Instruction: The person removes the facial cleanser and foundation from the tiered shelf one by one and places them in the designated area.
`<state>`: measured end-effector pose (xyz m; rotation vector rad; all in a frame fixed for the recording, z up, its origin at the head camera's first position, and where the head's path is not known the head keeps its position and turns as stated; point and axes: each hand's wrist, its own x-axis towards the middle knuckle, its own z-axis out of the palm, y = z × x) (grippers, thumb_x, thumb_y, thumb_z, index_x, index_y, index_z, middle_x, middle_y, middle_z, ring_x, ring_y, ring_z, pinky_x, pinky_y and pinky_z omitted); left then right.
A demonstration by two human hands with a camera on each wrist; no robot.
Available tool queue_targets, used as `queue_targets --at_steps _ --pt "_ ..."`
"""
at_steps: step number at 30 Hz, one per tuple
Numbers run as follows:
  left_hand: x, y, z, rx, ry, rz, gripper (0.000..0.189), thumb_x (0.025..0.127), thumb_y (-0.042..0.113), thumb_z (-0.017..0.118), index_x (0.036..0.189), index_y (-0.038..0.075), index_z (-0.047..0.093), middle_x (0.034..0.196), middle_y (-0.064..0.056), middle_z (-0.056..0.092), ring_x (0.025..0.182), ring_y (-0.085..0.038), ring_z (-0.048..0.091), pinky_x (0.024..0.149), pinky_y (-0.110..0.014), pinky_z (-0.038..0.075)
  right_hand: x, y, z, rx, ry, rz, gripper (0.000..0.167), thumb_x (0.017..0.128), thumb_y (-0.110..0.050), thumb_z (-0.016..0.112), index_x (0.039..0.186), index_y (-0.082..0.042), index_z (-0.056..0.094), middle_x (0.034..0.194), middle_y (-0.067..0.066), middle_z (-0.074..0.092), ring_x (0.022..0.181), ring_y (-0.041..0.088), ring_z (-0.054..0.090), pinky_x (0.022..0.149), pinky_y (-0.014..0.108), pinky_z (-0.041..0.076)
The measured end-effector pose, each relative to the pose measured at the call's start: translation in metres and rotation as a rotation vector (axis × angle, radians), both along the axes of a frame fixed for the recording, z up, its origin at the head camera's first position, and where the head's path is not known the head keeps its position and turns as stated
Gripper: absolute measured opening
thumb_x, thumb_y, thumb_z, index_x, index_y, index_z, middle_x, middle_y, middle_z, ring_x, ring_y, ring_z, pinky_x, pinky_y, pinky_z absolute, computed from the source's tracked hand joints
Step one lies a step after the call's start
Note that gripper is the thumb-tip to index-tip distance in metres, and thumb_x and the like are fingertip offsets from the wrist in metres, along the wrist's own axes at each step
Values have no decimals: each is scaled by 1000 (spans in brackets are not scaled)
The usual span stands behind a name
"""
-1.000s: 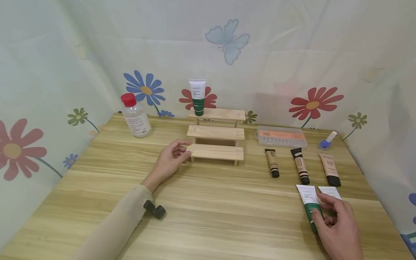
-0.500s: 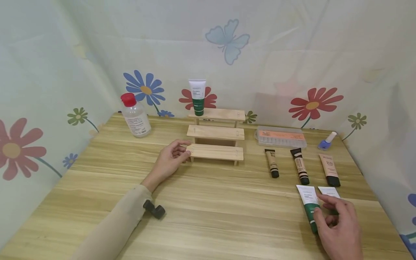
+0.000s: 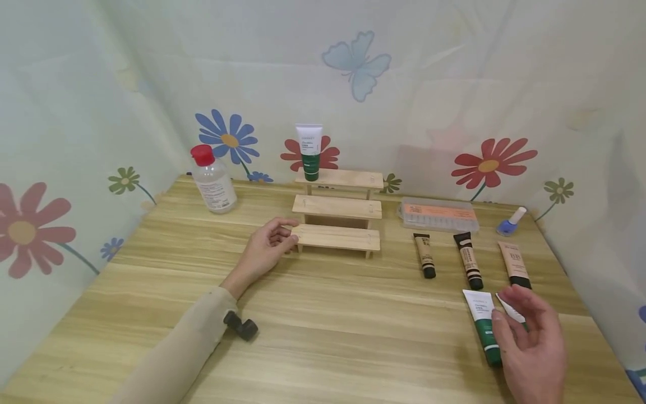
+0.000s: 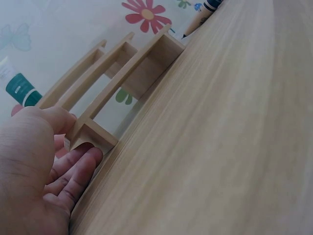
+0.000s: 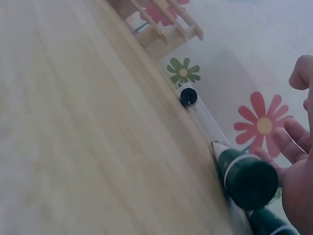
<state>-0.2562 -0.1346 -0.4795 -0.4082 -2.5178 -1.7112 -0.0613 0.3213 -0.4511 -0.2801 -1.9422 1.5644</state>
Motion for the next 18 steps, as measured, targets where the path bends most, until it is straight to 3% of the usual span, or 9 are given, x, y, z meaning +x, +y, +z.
queue_targets --at_steps 3,9,13,18 --pt "1 2 0 4 -3 -3 33 108 27 77 140 19 72 113 -5 77 100 -20 72 88 -31 60 -6 -3 5 -61 81 98 60 95 28 64 151 6 58 137 12 69 127 18 68 96 16 58" --pt "0 1 2 6 -5 -2 32 108 25 76 139 19 72 113 -6 78 100 -21 73 89 -33 61 -31 -18 25 4 151 217 54 99 24 62 151 9 57 139 13 67 131 22 65 99 18 58" --pt "1 1 1 11 -2 -3 31 108 24 76 139 18 72 111 -5 78 98 -20 74 87 -32 60 -52 -31 44 20 248 348 53 100 24 60 152 12 53 142 16 66 133 23 65 103 19 56" --pt "0 1 -1 18 0 -9 33 108 25 76 140 17 72 111 -5 78 98 -20 73 86 -29 60 -77 -53 65 43 305 482 56 101 21 62 155 9 51 146 15 64 135 22 65 105 19 55"
